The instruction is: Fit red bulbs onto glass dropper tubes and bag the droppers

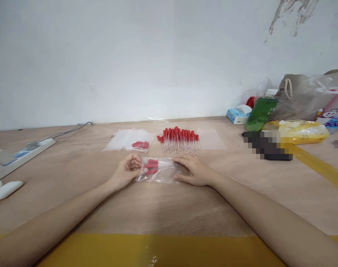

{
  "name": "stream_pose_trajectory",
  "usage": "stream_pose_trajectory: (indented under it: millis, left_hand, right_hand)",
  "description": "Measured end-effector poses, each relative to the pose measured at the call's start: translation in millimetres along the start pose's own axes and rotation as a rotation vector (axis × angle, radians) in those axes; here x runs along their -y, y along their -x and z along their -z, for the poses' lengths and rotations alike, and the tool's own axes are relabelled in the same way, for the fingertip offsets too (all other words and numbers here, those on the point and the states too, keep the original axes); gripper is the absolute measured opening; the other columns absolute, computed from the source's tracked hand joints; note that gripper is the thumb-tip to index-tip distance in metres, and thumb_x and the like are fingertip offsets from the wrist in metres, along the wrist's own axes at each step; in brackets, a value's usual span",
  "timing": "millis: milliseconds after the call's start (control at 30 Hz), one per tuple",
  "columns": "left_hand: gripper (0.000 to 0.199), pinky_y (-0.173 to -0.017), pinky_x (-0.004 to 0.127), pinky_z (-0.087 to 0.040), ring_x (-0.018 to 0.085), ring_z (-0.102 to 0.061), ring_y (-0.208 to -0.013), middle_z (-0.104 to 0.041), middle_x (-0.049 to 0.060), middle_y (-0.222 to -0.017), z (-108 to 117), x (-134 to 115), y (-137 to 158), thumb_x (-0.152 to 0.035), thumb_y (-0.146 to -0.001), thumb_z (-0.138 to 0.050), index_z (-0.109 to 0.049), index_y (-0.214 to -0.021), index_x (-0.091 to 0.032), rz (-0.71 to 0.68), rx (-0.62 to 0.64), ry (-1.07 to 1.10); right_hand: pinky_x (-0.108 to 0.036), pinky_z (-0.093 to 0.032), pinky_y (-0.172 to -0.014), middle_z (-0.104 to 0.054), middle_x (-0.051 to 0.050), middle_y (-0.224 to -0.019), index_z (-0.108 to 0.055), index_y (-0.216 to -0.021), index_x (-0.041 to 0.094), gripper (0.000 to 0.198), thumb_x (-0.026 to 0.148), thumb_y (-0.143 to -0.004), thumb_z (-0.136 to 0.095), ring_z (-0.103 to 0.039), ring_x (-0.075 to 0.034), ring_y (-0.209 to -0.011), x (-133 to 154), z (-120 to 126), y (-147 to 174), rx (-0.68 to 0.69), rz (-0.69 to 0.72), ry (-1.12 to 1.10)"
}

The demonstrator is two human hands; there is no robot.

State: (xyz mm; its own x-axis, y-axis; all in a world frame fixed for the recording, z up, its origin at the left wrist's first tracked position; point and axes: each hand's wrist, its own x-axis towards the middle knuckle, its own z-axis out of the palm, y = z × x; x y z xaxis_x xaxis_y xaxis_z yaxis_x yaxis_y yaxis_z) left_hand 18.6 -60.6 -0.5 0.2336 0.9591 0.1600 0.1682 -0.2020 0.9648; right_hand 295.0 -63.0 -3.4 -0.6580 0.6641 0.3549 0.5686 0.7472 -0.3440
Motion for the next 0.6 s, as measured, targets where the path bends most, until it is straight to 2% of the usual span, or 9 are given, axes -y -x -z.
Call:
stream_pose_trajectory:
  millis: [200, 367, 500, 600]
  left_hand:
    - [0.034, -0.058, 0.02, -0.044, 0.007, -0.053, -0.06, -0.054, -0.004, -0.068, 1.5, -2.6, 2.9, -0.022, -0.058, -0.074, -0.048, -0.079, -0.015, -0.038, 0.188, -0.08]
    - [0.036, -0.069, 0.024, -0.046, 0.008, -0.056, -0.069, -0.056, -0.002, -0.078, 0.7, -2.0, 1.7, -0.022, -0.06, -0.072, -0.048, -0.086, -0.017, -0.058, 0.092, -0.064]
    - [0.042, -0.061, 0.022, -0.046, 0.009, -0.056, -0.07, -0.055, 0.0, -0.087, 0.2, 1.5, 0.0, -0.022, -0.055, -0.075, -0.048, -0.087, -0.017, -0.034, 0.015, -0.084]
    - [0.047, -0.063, 0.023, -0.046, 0.01, -0.055, -0.071, -0.056, 0.0, -0.082, 7.9, -0.7, -2.8, -0.018, -0.051, -0.077, -0.05, -0.089, -0.017, -0.007, 0.064, -0.077]
  right_hand:
    - [-0.042, -0.038, -0.092, -0.05, -0.012, -0.121, -0.043, -0.125, 0.019, 0.056, 0.047, -0.078, -0.052, -0.046, -0.024, -0.11, 0.6, 0.4, -0.5, 0.004, 0.002, 0.001]
    - [-0.043, -0.038, -0.091, -0.05, -0.012, -0.122, -0.043, -0.125, 0.019, 0.056, 0.047, -0.077, -0.053, -0.046, -0.025, -0.11, 1.5, 1.3, -0.4, -0.002, 0.005, -0.001]
    - [-0.043, -0.038, -0.091, -0.051, -0.012, -0.121, -0.043, -0.126, 0.019, 0.057, 0.048, -0.078, -0.052, -0.047, -0.025, -0.109, 2.1, 2.4, 0.3, -0.004, 0.011, -0.003]
    - [-0.043, -0.037, -0.092, -0.049, -0.011, -0.123, -0.041, -0.127, 0.02, 0.054, 0.047, -0.081, -0.048, -0.045, -0.025, -0.112, 2.0, 2.9, 0.8, 0.011, 0.018, -0.016]
